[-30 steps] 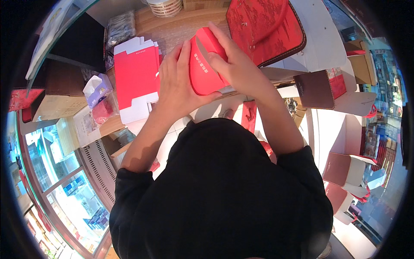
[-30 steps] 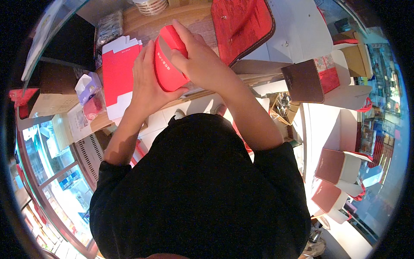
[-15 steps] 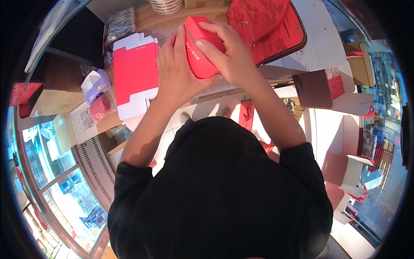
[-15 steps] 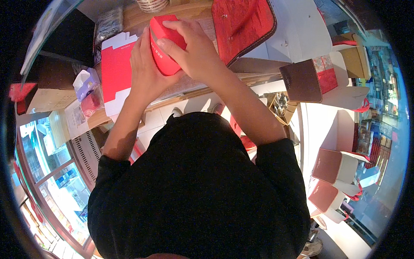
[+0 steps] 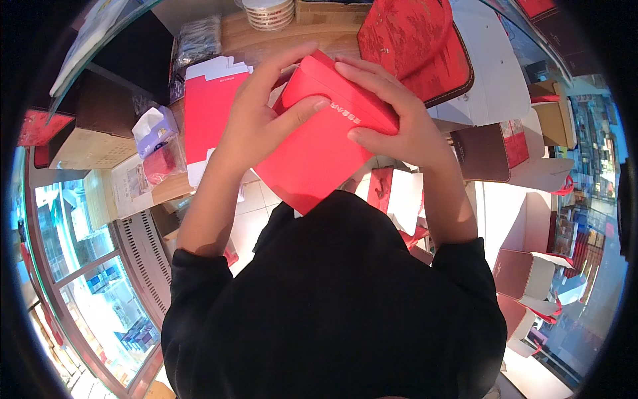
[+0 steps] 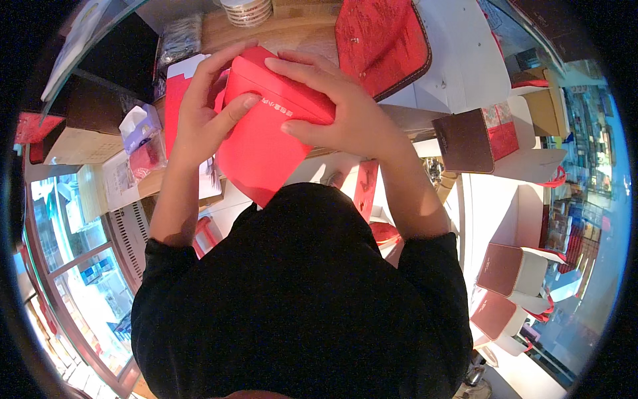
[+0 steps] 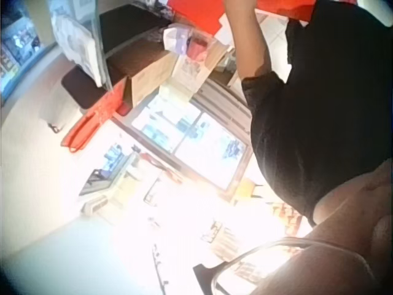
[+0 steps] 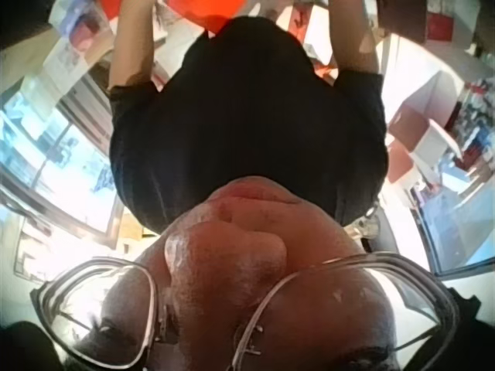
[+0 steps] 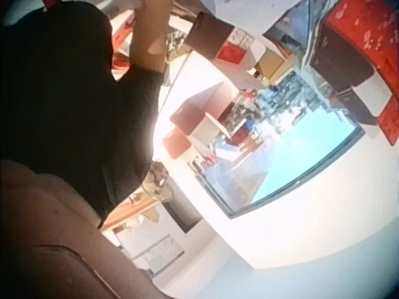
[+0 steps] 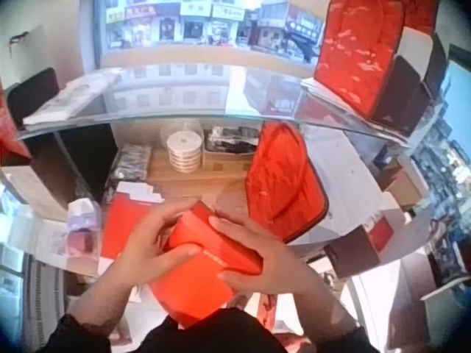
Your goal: The person assembles red cardboard boxes by folding the flaps and tucking them into slots to form a rectangular container. They repeat this process for multiple boxes, placing the finished units into a larger white shipping box on the table.
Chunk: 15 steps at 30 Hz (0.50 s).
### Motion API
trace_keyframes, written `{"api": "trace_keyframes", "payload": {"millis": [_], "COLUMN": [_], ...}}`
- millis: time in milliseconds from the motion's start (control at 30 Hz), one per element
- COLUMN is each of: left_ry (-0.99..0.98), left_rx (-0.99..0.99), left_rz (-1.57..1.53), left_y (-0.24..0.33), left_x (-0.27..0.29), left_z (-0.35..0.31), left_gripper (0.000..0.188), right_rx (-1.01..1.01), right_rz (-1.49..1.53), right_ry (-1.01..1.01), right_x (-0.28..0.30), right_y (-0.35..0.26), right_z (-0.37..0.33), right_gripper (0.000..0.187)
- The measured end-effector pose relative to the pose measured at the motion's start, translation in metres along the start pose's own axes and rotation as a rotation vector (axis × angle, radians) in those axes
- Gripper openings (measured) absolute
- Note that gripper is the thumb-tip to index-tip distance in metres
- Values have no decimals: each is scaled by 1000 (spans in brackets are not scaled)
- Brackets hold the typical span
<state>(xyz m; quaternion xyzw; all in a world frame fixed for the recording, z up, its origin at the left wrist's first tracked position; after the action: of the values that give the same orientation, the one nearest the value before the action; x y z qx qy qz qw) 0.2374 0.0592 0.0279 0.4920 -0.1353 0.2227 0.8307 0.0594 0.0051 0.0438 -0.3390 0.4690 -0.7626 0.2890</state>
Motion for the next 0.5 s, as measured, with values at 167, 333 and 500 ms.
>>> {"api": "trace_keyframes", "payload": {"millis": [167,333,500], "left_ry": [38,-43,-380], "left_rx": [-115,47,46], "left_rz": [-95,-333,-221], "left_y": [0,-3,-10], "left_x": [2,4,24], "left_z": [1,1,19], "left_gripper": [49,28,18], "right_rx": [57,58,51], "right_rz": [51,-38,-44], "right_ry": [-13,-75,-109], "right_x": [3,-2,-7], "right_y": [-6,-11,-13], "right_z": [-1,-3,-1], "right_gripper": [65,62,62]}}
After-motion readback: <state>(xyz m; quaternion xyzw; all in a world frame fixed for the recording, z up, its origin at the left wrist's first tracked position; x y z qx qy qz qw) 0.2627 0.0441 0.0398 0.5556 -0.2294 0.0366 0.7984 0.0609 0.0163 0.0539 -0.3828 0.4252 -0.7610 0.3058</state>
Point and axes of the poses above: each hand's wrist, its own z-axis towards the middle knuckle, its own x-axis out of the back of the hand, y = z × x, the point moved 5 cm from there along z, towards the middle knuckle, and after that the axes turned 15 degrees about z, right-handed, at the moved point
